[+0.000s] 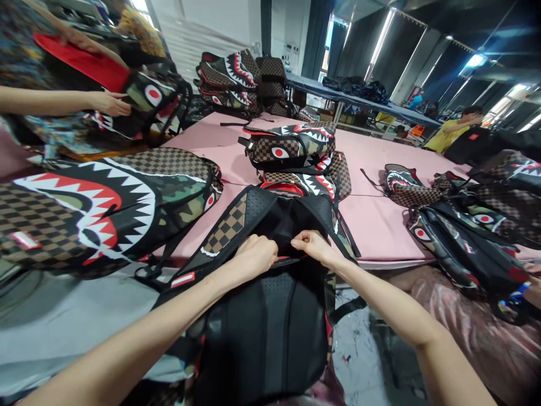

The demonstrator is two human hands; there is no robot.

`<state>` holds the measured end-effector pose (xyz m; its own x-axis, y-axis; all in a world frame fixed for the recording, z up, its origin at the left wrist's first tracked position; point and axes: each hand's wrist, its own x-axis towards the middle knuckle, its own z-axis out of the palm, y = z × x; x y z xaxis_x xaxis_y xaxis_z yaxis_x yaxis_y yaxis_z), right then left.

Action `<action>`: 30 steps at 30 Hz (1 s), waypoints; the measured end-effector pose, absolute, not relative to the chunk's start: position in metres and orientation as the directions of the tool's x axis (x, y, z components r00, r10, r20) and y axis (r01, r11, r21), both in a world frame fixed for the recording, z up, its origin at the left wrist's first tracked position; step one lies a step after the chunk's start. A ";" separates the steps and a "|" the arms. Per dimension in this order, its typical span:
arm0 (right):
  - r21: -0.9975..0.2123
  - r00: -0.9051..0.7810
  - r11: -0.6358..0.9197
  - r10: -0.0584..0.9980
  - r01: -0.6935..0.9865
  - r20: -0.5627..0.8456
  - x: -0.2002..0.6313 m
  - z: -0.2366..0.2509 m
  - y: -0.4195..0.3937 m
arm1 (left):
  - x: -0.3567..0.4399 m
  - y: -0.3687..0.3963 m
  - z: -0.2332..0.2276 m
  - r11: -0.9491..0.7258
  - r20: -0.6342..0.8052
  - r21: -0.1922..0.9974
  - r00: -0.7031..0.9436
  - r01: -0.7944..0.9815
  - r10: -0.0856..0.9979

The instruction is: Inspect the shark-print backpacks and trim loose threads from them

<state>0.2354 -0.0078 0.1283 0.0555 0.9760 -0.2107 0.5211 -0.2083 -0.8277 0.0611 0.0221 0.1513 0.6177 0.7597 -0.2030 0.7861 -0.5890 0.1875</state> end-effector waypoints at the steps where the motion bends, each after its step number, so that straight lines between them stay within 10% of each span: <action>1: -0.802 0.040 -0.213 0.972 0.558 -0.230 0.236 0.128 -0.008 | 0.062 0.022 0.151 -0.587 -0.206 0.186 0.616 0.788 0.760; 15: -0.644 -0.088 -0.096 0.965 0.759 -0.247 0.229 0.131 -0.009 | 0.052 0.012 0.139 -0.558 -0.022 0.333 0.597 0.760 0.802; 22: -0.859 0.105 0.139 0.970 0.493 0.218 0.255 0.119 -0.007 | 0.028 0.015 0.120 -0.778 0.518 0.390 0.581 0.493 0.628; 25: -0.906 0.134 0.046 0.985 0.420 0.112 0.270 0.107 -0.013 | -0.003 0.013 0.070 -0.781 0.328 0.289 0.709 0.553 0.624; 30: -0.979 0.261 -0.107 0.963 0.170 -0.060 0.284 0.082 -0.062 | -0.103 -0.022 -0.040 -0.516 0.236 0.282 0.463 0.809 0.854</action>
<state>0.2842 -0.0620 0.0815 0.2609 0.9635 -0.0602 0.1705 -0.1073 -0.9795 -0.1033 -0.0223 -0.0396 0.4628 0.8544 0.2363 0.8088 -0.5161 0.2818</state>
